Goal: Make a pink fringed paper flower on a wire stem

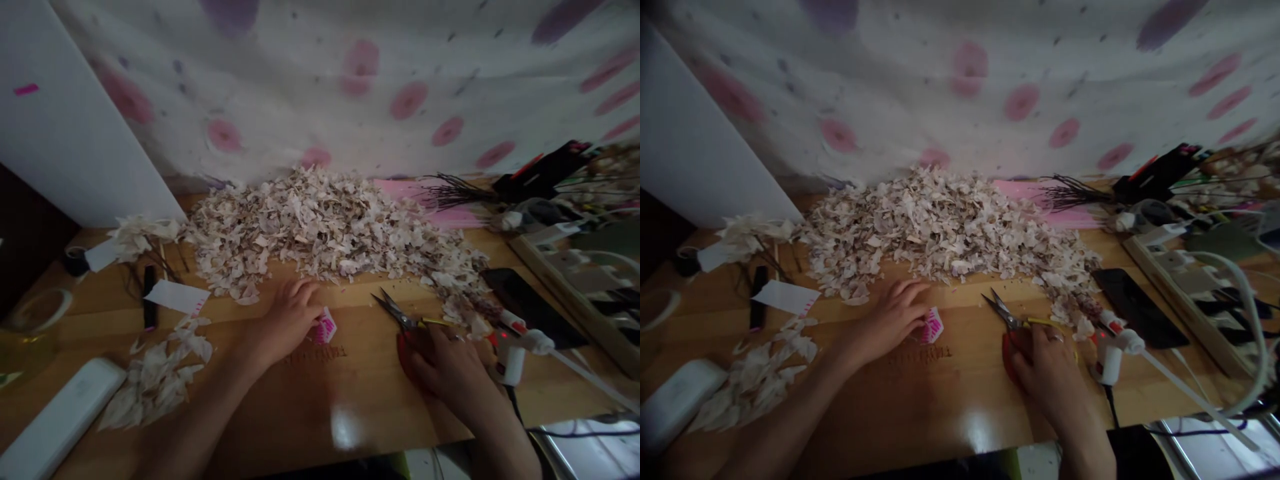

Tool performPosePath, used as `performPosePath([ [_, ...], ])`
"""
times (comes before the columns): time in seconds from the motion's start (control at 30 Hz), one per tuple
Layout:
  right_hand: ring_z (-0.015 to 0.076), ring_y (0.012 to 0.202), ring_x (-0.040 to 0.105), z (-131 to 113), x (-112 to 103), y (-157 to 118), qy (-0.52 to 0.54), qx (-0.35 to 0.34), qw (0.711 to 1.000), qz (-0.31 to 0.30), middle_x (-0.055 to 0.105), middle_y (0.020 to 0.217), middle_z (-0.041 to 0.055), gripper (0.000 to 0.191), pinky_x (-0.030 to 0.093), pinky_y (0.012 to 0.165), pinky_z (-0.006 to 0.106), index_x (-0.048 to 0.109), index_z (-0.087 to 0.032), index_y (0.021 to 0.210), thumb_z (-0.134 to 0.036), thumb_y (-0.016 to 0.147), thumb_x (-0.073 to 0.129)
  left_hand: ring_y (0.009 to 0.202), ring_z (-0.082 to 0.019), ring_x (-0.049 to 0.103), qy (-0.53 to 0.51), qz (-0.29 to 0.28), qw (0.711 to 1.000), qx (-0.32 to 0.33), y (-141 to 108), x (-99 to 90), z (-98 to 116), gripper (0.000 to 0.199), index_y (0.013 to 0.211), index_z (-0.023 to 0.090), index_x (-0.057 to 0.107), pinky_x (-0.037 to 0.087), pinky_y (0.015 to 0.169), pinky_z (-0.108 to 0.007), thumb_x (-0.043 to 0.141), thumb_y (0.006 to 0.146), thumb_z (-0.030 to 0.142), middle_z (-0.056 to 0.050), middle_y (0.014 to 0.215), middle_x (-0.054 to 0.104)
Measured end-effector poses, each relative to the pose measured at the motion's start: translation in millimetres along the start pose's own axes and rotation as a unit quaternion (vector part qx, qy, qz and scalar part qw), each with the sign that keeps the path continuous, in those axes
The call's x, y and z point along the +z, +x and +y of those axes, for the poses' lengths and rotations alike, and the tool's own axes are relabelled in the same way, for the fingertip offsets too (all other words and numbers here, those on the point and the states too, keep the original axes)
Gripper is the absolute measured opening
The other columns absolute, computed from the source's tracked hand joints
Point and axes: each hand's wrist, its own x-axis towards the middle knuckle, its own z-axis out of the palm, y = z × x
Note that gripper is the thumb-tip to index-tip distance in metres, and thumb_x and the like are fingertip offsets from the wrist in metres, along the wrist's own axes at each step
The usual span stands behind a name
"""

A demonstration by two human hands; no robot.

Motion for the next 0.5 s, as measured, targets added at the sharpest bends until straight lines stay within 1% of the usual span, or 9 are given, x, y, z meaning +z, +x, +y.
performPosePath([
  [0.1,0.0382,0.089,0.072,3.2,2.6,-4.1,0.005,-0.003,1.000,0.006,0.075,0.092,0.0203,0.034,0.053,0.079,0.045,0.069,-0.008,0.110,-0.033,0.092,0.056,0.136,-0.038,0.052,0.016,0.007,1.000,0.023,-0.3,-6.3,3.5,0.012,0.095,0.017,0.078,0.043,0.112,-0.064,0.066,0.095,0.017,-0.016,0.138,0.065],
  [0.17,0.0393,0.088,0.071,6.3,2.9,-10.4,0.007,-0.025,0.999,0.041,0.075,0.091,0.0188,0.036,0.054,0.079,0.049,0.070,-0.009,0.111,-0.038,0.094,0.058,0.134,-0.038,0.054,0.038,0.042,0.996,0.062,-1.4,-13.7,7.2,0.013,0.096,0.017,0.078,0.042,0.111,-0.067,0.064,0.096,0.015,-0.016,0.137,0.066],
  [0.23,0.0395,0.090,0.070,5.6,-0.4,-17.8,0.025,-0.076,0.989,0.121,0.074,0.096,0.0189,0.037,0.054,0.081,0.052,0.071,-0.011,0.112,-0.041,0.097,0.055,0.131,-0.037,0.056,0.063,0.087,0.989,0.105,-1.7,-24.2,12.5,0.015,0.096,0.018,0.077,0.042,0.110,-0.067,0.063,0.096,0.014,-0.015,0.135,0.068],
  [0.3,0.0373,0.096,0.067,-3.3,-8.5,-23.4,0.080,-0.126,0.967,0.207,0.071,0.106,0.0189,0.037,0.055,0.083,0.052,0.069,-0.013,0.118,-0.041,0.101,0.052,0.128,-0.035,0.059,0.088,0.129,0.979,0.132,-0.7,-37.0,19.4,0.018,0.093,0.019,0.077,0.041,0.111,-0.067,0.060,0.098,0.015,-0.014,0.132,0.069],
  [0.33,0.0355,0.101,0.066,-11.4,-13.8,-24.5,0.121,-0.139,0.955,0.233,0.068,0.114,0.0191,0.038,0.055,0.085,0.051,0.066,-0.013,0.124,-0.041,0.102,0.052,0.127,-0.034,0.060,0.101,0.148,0.973,0.142,0.1,-43.9,23.2,0.020,0.090,0.019,0.076,0.041,0.111,-0.067,0.059,0.099,0.017,-0.013,0.131,0.070],
  [0.4,0.0326,0.116,0.061,-33.3,-24.3,-22.7,0.211,-0.176,0.932,0.234,0.062,0.130,0.0189,0.042,0.054,0.095,0.049,0.055,-0.016,0.140,-0.035,0.102,0.055,0.126,-0.034,0.061,0.130,0.181,0.961,0.163,1.4,-58.0,31.2,0.022,0.085,0.019,0.074,0.040,0.112,-0.066,0.059,0.100,0.017,-0.013,0.131,0.070],
  [0.43,0.0311,0.123,0.058,-45.6,-28.5,-20.0,0.248,-0.199,0.923,0.217,0.059,0.135,0.0177,0.046,0.052,0.101,0.048,0.050,-0.018,0.145,-0.031,0.101,0.058,0.125,-0.033,0.062,0.144,0.198,0.953,0.176,1.2,-64.9,35.0,0.020,0.084,0.019,0.073,0.040,0.112,-0.066,0.060,0.099,0.017,-0.013,0.130,0.071],
  [0.47,0.0304,0.128,0.054,-57.6,-31.3,-16.6,0.281,-0.225,0.912,0.199,0.057,0.139,0.0162,0.047,0.050,0.105,0.048,0.049,-0.020,0.144,-0.028,0.099,0.062,0.125,-0.033,0.062,0.153,0.211,0.948,0.184,0.0,-71.4,38.4,0.018,0.085,0.018,0.073,0.040,0.113,-0.064,0.061,0.099,0.016,-0.013,0.130,0.071],
  [0.5,0.0301,0.130,0.053,-68.3,-32.7,-13.0,0.305,-0.241,0.902,0.185,0.058,0.140,0.0145,0.047,0.049,0.107,0.050,0.050,-0.022,0.142,-0.026,0.097,0.066,0.125,-0.031,0.062,0.155,0.223,0.945,0.185,-2.3,-77.1,41.2,0.014,0.089,0.018,0.073,0.039,0.114,-0.062,0.062,0.098,0.016,-0.012,0.129,0.071],
])
